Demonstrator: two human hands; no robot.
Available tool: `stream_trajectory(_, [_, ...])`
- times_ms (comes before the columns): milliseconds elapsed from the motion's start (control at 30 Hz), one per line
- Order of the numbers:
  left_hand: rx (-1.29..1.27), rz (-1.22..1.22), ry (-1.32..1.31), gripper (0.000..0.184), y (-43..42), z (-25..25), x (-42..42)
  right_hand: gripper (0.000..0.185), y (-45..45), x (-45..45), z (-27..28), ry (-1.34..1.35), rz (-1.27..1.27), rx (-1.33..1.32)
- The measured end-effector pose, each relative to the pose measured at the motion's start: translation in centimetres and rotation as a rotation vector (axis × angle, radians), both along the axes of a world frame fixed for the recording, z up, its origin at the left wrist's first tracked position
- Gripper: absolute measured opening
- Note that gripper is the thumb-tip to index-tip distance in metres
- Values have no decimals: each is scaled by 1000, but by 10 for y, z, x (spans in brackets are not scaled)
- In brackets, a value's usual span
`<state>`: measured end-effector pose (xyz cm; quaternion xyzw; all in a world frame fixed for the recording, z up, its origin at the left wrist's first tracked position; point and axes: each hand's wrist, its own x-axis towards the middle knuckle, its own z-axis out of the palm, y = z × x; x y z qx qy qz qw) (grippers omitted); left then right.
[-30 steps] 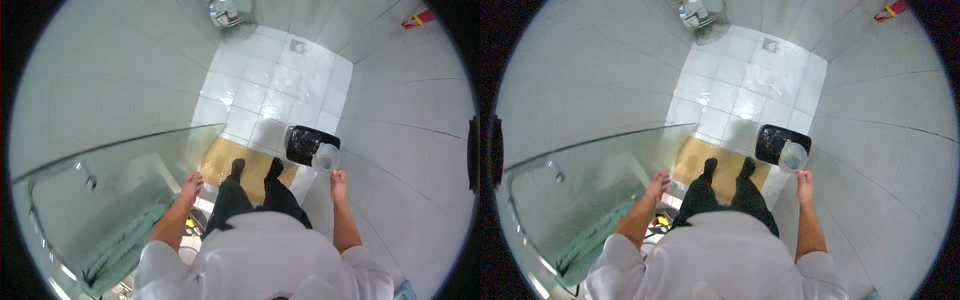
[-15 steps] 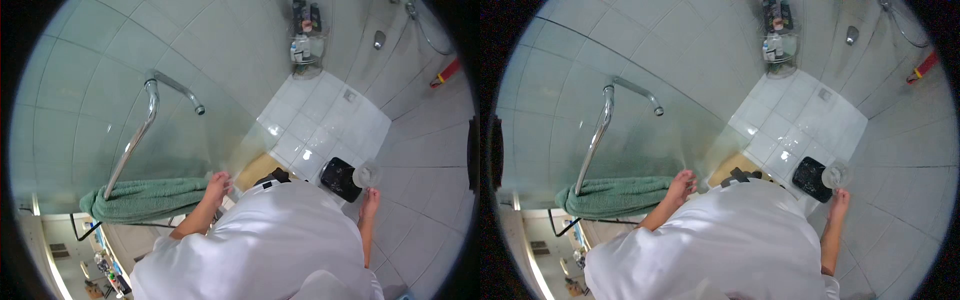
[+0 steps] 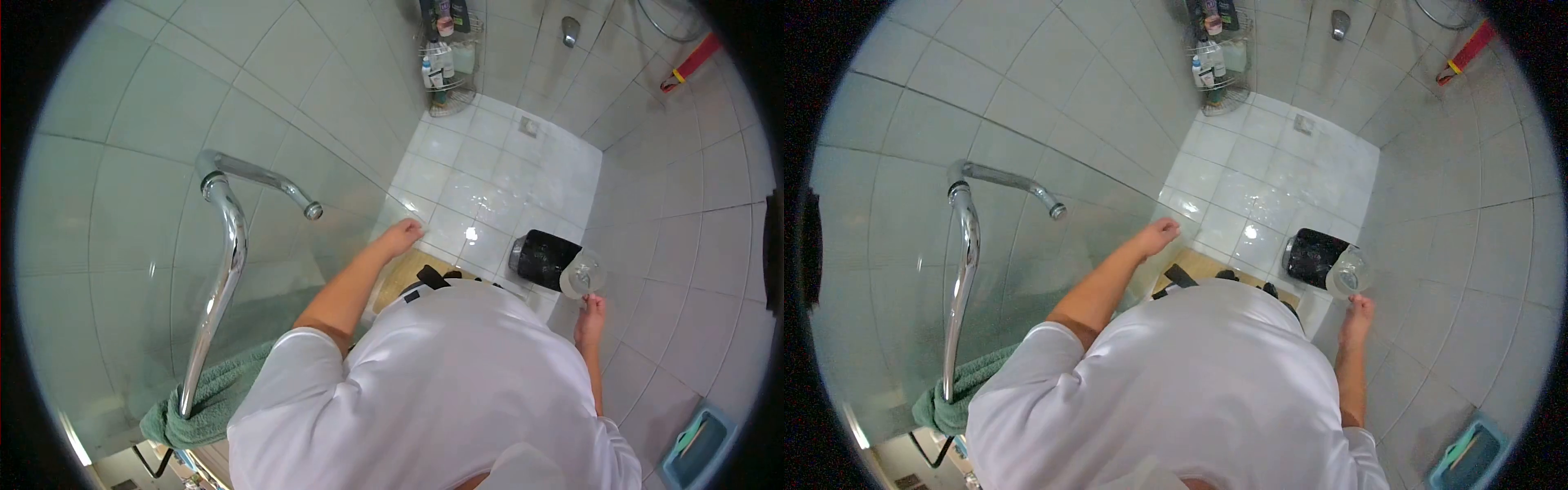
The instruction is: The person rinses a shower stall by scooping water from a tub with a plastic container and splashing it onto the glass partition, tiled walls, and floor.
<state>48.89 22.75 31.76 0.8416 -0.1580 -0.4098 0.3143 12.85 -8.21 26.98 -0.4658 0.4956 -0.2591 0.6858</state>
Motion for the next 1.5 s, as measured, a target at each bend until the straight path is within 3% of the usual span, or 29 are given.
stream_trajectory(67, [6, 62, 116, 34, 38, -48, 1, 10, 12, 6, -2, -34, -31, 17])
stream_trajectory(133, [24, 284, 333, 33, 70, -50, -11, 10, 23, 14, 2, -10, -34, 21])
stream_trajectory(267, [238, 319, 384, 31, 134, -59, -28, 10, 33, 32, 7, -4, 14, 74])
stream_trajectory(433, [185, 599, 375, 24, 183, -60, -66, 12, 22, 72, -6, 183, 175, -12])
stream_trajectory(533, [115, 788, 416, 21, 195, -60, -89, 20, -9, 147, -32, 238, 455, -136])
stream_trajectory(567, [114, 797, 422, 21, 197, -58, -97, 18, -9, 185, -11, 380, 534, -200])
stream_trajectory(600, [126, 802, 379, 22, 196, -53, -104, 17, -31, 216, -39, 537, 670, -452])
stream_trajectory(633, [140, 808, 336, 23, 196, -50, -112, 19, -45, 243, -69, 366, 656, -660])
stream_trajectory(667, [142, 820, 342, 23, 196, -48, -121, 23, -31, 277, -11, 420, 596, -305])
stream_trajectory(700, [123, 836, 310, 23, 196, -45, -131, 22, -61, 303, -71, 426, 681, -624])
stream_trajectory(767, [115, 857, 284, 23, 204, -46, -148, 19, -75, 350, -80, 448, 677, -623])
stream_trajectory(833, [135, 769, 234, 24, 214, -56, -162, 16, -47, 362, 18, 483, 697, -509])
stream_trajectory(867, [135, 776, 240, 24, 217, -60, -171, 16, -41, 365, 30, 487, 705, -510])
stream_trajectory(900, [152, 779, 205, 25, 221, -65, -181, 15, -38, 368, 36, 222, 519, -334])
stream_trajectory(933, [171, 781, 170, 26, 225, -69, -189, 15, -37, 370, 41, -37, 326, -155])
stream_trajectory(967, [174, 786, 175, 26, 231, -75, -199, 15, -37, 368, 45, -32, 331, -153])
stream_trajectory(1033, [202, 686, 96, 21, 239, -84, -216, 14, -42, 361, 51, -298, 245, -124])
stream_trajectory(1067, [203, 685, 104, 21, 235, -77, -218, 14, -45, 351, 57, -290, 245, -125])
stream_trajectory(1133, [441, 511, 114, 24, 215, -45, -212, 15, -47, 320, 72, -377, 285, -42])
stream_trajectory(1267, [424, 453, 109, 27, 225, -62, -208, 14, -65, 242, 59, -265, 282, -82])
stream_trajectory(1367, [353, 585, 136, 30, 221, -72, -189, 15, -75, 177, 37, -133, 284, -89])
stream_trajectory(1500, [307, 517, -13, 30, 216, -85, -165, 17, -77, 93, 7, 55, 256, -117])
